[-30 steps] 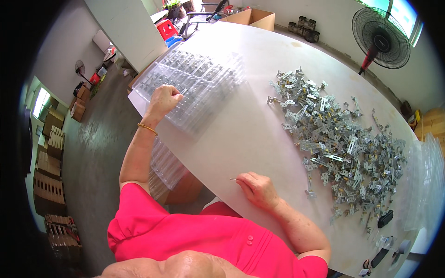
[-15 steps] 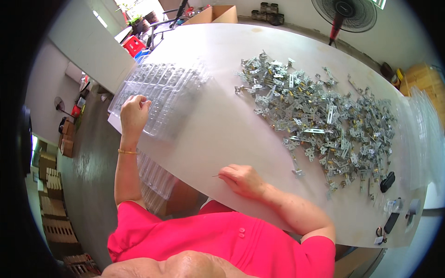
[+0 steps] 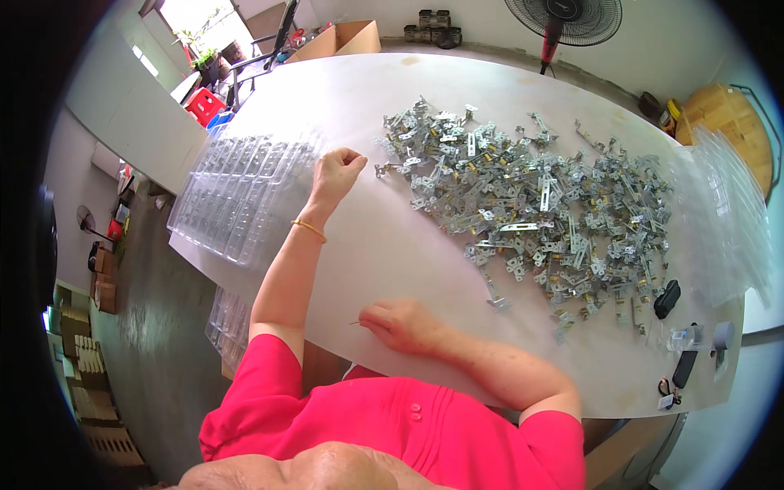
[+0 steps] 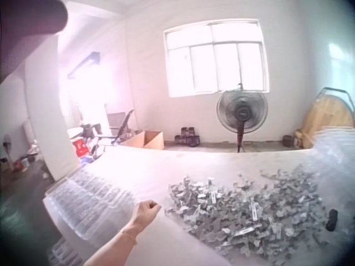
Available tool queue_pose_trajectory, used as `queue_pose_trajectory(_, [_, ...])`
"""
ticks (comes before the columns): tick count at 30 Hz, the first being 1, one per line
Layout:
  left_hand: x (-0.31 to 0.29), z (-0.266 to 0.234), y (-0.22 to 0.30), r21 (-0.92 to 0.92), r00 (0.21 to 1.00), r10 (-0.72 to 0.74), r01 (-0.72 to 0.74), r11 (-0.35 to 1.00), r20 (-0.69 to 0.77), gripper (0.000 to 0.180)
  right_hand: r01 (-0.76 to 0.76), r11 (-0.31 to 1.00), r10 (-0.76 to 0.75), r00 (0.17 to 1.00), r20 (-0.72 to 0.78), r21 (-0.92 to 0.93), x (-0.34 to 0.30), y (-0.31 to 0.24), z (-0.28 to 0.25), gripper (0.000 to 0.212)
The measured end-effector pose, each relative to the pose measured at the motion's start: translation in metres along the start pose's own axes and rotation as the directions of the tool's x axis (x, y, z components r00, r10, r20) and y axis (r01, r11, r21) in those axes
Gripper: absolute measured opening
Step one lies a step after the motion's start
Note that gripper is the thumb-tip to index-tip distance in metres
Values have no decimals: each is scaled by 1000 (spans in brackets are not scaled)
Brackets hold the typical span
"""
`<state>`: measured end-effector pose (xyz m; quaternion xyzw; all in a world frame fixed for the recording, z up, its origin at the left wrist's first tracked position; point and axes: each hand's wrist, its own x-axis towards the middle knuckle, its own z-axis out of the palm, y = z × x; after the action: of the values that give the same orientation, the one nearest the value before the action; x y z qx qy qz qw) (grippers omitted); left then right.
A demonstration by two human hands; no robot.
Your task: The person assembles metal brackets by joining small metal pieces and pins together by hand and places the assembled parts into compartments in a plastic tray.
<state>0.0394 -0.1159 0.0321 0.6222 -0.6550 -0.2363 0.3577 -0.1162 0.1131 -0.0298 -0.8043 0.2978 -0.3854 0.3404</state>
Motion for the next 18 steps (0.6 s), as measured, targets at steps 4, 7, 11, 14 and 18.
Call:
queue_pose_trajectory(4, [28, 26, -12, 77, 997, -36, 30, 997, 68, 29, 14, 1000, -14, 999, -33, 15, 0, 3, 1, 8])
queue_pose_trajectory(7, [35, 38, -23, 193, 986, -20, -12, 981, 163, 36, -11, 999, 12, 999, -32, 33, 0, 3, 0, 7])
queue_pose_trajectory(11, [34, 48, -30, 201, 982, 45, -82, 976, 182, 36, -5, 999, 6, 1000, -24, 39, -1, 6, 1, 7])
queue_pose_trajectory(14, [35, 50, -34, 141, 976, 38, -70, 988, 216, 30, 9, 999, -8, 999, -31, 39, 0, 7, 2, 6])
queue_pose_trajectory(18, [31, 51, -33, 49, 979, 44, -55, 997, 200, 22, 20, 999, -18, 999, -40, 50, 0, 7, 2, 6])
